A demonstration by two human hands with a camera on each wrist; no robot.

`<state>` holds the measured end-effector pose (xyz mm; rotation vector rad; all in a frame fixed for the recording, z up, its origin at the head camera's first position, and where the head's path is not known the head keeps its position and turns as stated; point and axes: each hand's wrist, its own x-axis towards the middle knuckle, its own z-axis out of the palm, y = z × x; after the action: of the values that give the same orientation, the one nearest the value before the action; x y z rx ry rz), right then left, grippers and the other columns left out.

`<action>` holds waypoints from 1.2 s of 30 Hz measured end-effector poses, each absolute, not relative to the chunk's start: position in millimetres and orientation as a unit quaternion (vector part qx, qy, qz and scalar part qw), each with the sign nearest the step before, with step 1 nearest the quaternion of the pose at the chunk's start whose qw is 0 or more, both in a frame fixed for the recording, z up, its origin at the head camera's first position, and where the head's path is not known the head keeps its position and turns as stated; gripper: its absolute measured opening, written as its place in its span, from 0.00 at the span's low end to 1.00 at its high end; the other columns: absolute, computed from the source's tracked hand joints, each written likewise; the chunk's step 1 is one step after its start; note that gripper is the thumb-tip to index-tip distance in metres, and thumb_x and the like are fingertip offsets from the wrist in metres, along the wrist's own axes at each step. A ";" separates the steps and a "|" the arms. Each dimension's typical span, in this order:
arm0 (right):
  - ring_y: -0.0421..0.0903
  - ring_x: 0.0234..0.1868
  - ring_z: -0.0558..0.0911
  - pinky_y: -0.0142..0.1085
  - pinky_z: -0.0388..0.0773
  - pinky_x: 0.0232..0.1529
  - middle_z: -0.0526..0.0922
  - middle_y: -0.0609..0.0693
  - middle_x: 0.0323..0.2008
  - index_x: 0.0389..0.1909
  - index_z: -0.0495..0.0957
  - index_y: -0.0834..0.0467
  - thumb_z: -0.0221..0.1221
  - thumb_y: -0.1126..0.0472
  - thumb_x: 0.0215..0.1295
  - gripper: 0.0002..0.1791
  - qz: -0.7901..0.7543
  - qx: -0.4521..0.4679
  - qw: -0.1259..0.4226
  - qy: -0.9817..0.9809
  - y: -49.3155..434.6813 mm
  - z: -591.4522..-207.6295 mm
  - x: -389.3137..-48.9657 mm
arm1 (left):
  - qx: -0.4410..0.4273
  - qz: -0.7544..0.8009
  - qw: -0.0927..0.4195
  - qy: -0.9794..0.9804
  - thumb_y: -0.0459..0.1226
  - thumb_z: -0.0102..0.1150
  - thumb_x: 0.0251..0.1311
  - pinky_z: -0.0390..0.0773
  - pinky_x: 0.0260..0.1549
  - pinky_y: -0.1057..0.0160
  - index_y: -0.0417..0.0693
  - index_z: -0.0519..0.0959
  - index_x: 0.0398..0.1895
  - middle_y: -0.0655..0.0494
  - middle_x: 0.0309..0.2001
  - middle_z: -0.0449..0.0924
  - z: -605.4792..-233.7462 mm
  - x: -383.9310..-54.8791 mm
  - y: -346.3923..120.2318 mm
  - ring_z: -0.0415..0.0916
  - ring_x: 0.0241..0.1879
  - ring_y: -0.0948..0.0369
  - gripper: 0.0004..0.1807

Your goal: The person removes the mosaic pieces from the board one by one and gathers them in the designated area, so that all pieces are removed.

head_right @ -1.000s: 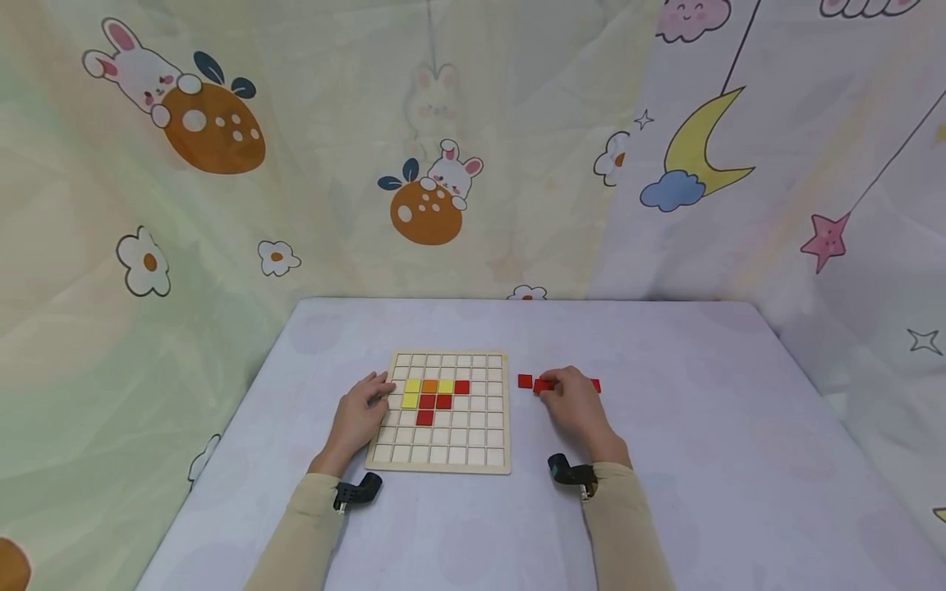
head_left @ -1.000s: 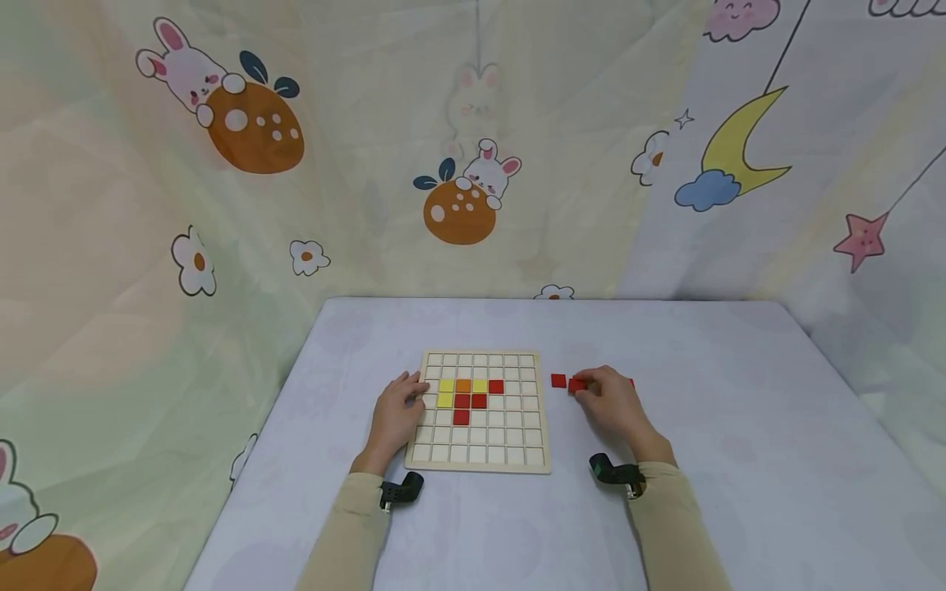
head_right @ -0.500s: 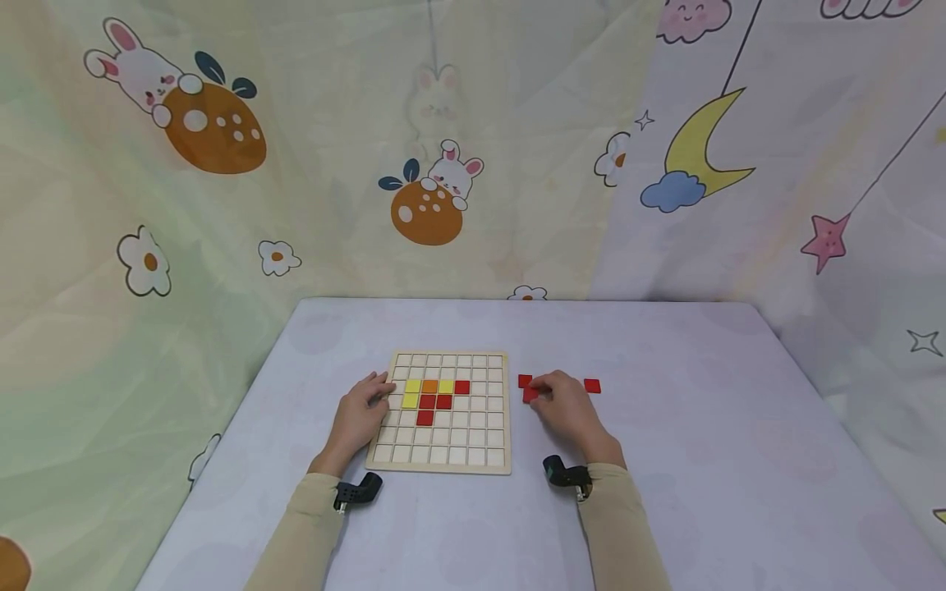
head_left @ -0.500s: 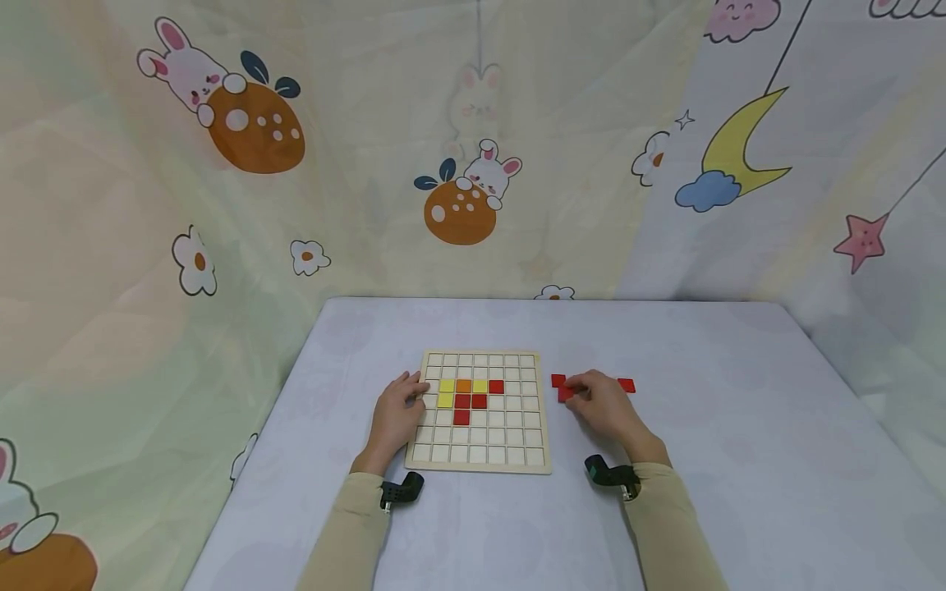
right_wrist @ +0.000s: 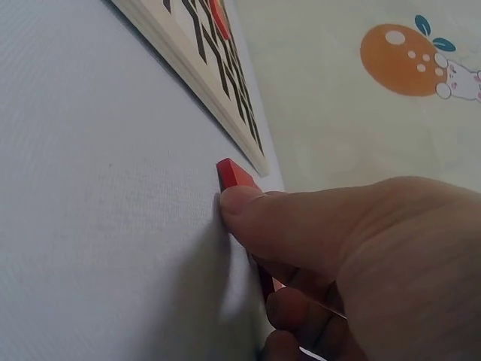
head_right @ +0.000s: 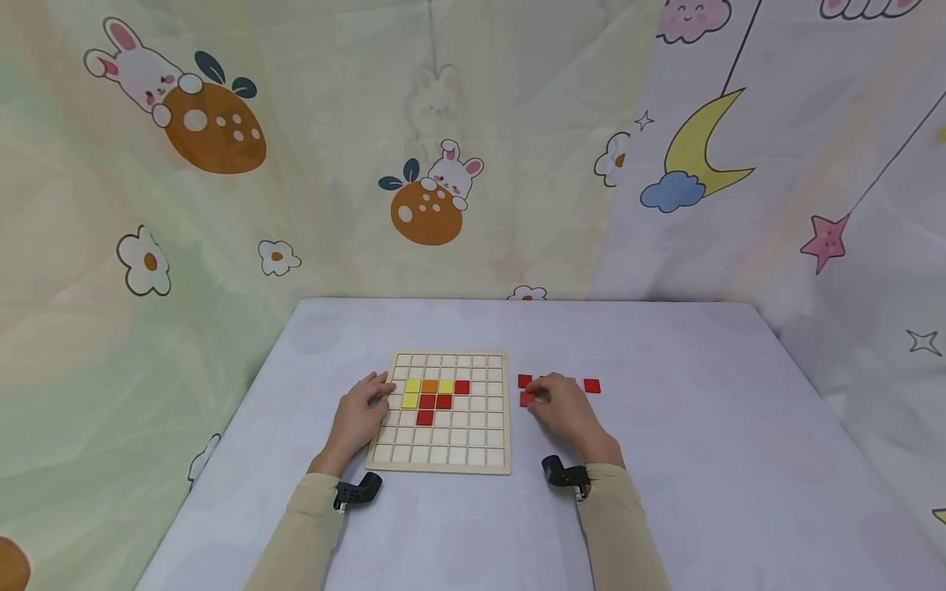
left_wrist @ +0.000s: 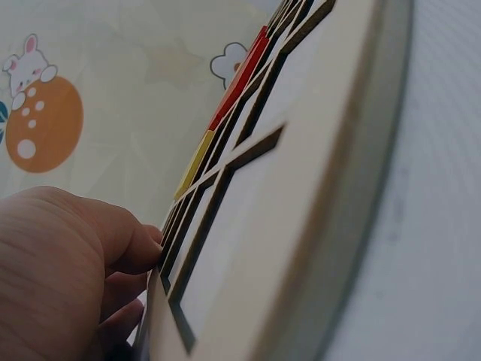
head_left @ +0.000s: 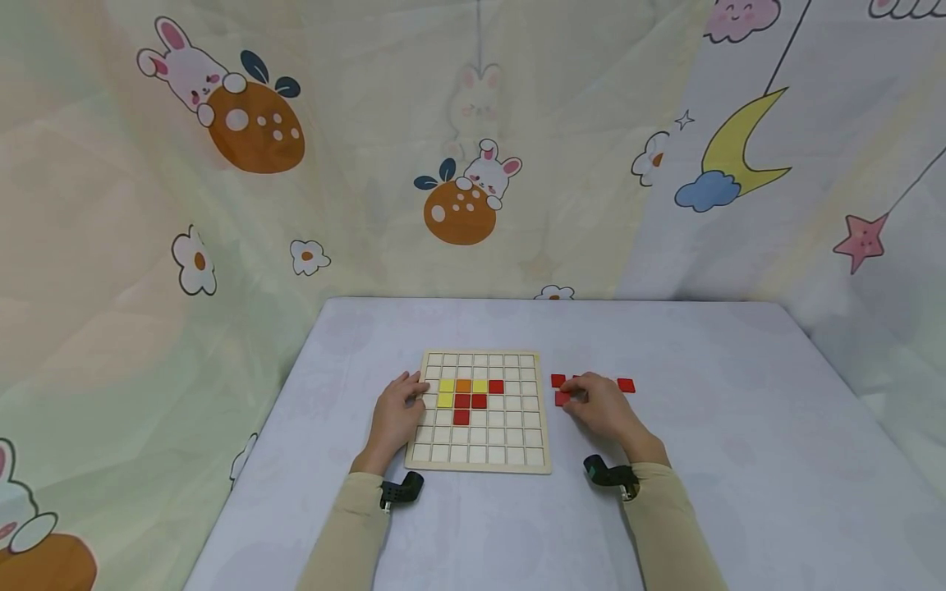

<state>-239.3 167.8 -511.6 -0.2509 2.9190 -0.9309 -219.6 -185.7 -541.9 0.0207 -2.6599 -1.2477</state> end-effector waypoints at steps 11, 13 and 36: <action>0.49 0.42 0.75 0.40 0.78 0.42 0.81 0.51 0.45 0.50 0.83 0.55 0.68 0.63 0.58 0.17 -0.305 -0.079 0.039 0.948 164.9 -512.0 -239.1 | 0.008 -0.424 0.100 -0.900 0.29 0.55 0.60 0.57 0.70 0.45 0.43 0.84 0.51 0.50 0.66 0.72 -542.3 -219.3 -187.2 0.59 0.71 0.50 0.16; 0.49 0.42 0.75 0.41 0.78 0.42 0.82 0.51 0.45 0.50 0.83 0.56 0.68 0.63 0.58 0.17 -0.305 -0.081 0.040 0.948 164.9 -512.2 -239.2 | 0.008 -0.424 0.100 -0.900 0.29 0.55 0.60 0.57 0.70 0.45 0.43 0.84 0.51 0.50 0.66 0.72 -542.3 -219.2 -187.1 0.59 0.71 0.50 0.17; 0.47 0.37 0.75 0.36 0.75 0.36 0.81 0.49 0.38 0.47 0.84 0.55 0.64 0.58 0.63 0.12 -0.311 -0.083 0.011 0.947 160.7 -507.9 -239.8 | 0.006 -0.424 0.097 -0.901 0.29 0.56 0.60 0.58 0.70 0.46 0.43 0.83 0.51 0.50 0.66 0.71 -541.8 -221.1 -186.0 0.58 0.72 0.51 0.17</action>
<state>-239.8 160.7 -507.9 -0.2588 2.9532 -0.9693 -221.1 -186.0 -541.8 0.0192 -2.6668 -1.2545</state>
